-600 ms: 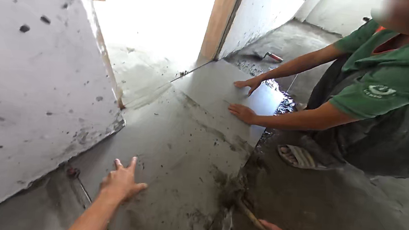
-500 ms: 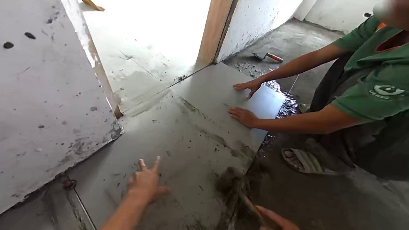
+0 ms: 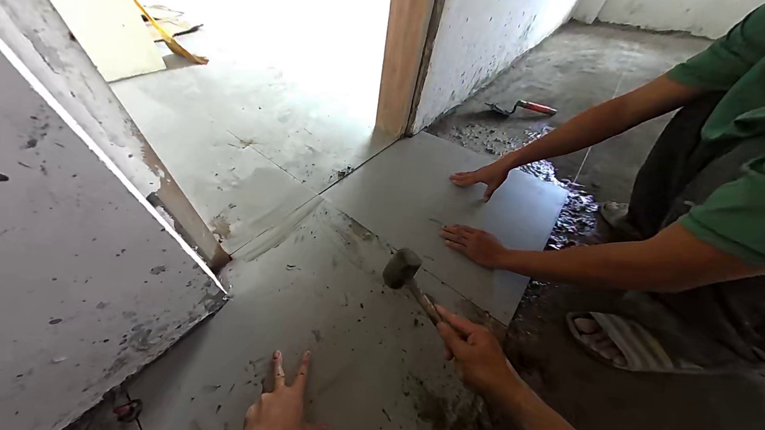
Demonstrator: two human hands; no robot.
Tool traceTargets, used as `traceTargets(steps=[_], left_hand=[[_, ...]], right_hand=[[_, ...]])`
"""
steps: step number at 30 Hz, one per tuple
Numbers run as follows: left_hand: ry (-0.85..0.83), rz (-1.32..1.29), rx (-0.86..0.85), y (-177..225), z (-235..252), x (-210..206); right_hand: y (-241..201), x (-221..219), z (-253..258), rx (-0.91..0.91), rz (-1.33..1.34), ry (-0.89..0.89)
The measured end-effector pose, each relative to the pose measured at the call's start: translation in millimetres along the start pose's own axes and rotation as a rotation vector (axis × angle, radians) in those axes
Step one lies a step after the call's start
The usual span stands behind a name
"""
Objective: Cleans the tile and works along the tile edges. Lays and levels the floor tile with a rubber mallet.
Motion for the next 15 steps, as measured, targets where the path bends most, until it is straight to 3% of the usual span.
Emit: traceTargets(steps=[2, 7, 15], left_hand=[[-0.012, -0.005, 0.004, -1.3, -1.2, -3.2], [0.003, 0.002, 0.001, -0.6, -6.4, -0.7], [-0.013, -0.018, -0.005, 0.3, -4.0, -1.6]], right_hand=[[3.8, -17.5, 1.8, 0.025, -0.006, 0.031], [4.1, -28.8, 6.9, -0.095, -0.048, -0.213], [4.4, -33.3, -12.5, -0.050, 0.147, -0.051]])
Point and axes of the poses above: each hand's wrist, its own z-axis towards the middle knuckle, its own x-axis out of the back of the hand, y = z × x, the point moved 5 cm from there along z, towards the middle knuckle, and after that the axes turned 15 degrees about -y, right-handed, at the moved point
